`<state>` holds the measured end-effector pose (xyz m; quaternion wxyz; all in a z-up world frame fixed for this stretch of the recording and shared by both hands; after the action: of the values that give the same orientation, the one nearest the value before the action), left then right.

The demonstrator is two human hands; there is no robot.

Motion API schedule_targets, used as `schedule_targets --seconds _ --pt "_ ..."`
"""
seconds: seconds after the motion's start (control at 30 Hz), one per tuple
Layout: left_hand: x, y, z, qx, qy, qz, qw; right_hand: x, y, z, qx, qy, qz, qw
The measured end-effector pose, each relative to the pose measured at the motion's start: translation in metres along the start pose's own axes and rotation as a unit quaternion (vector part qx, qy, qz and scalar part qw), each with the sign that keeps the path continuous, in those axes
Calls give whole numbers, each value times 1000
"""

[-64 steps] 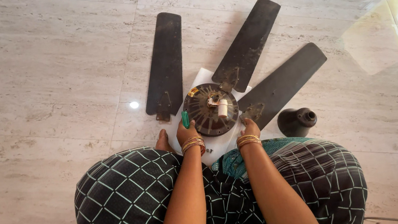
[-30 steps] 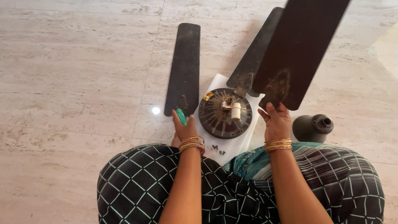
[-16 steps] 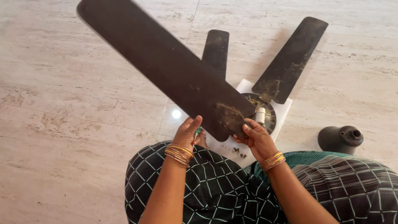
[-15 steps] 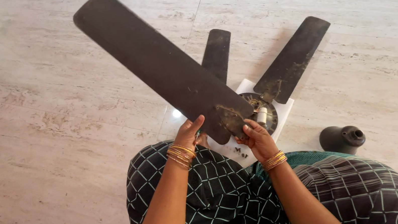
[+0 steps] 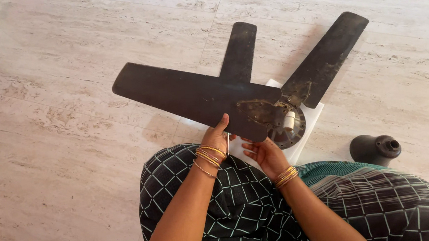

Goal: The person sits on the floor and uses a green screwdriver to attach three fan blades to the fan motor hub. They align each blade and tighten the screws to secure it in place.

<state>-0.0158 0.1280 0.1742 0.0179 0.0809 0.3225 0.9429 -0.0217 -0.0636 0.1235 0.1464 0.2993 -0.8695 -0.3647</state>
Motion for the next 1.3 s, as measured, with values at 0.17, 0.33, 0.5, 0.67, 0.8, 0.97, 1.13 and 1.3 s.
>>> schedule_targets --seconds 0.17,0.33,0.5,0.67,0.8,0.97,1.13,1.3 --pt "0 3 -24 -52 -67 -22 996 0 17 27 70 25 14 997" --pt "-1 7 -42 -104 -99 -11 990 0 1 27 136 -5 63 989" --pt "-5 15 -48 -104 -142 -48 983 -4 -5 24 190 -70 67 977" --pt "-17 0 -39 -101 41 -23 994 -3 -10 -5 136 -88 129 978" --pt "-35 -24 -28 -115 36 147 982 0 -28 -36 154 -70 230 958" --pt "-58 -48 -36 -88 -8 259 962 9 -54 -55 122 -171 184 960" --pt "-85 -77 -67 -53 -15 287 956 15 -71 -54 48 -188 211 958" --pt "-106 -101 -98 -23 2 313 950 13 -78 -51 39 -176 213 960"
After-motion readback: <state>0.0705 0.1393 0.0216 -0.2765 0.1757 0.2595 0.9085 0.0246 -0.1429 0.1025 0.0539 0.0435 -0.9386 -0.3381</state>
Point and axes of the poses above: each hand's wrist, its own x-axis away from the middle knuckle, its own y-axis out of the palm, z = x × y, the point moved 1 cm from there along -x, towards the middle knuckle, and after that the axes turned 14 degrees about -z, right-handed, at the moved point
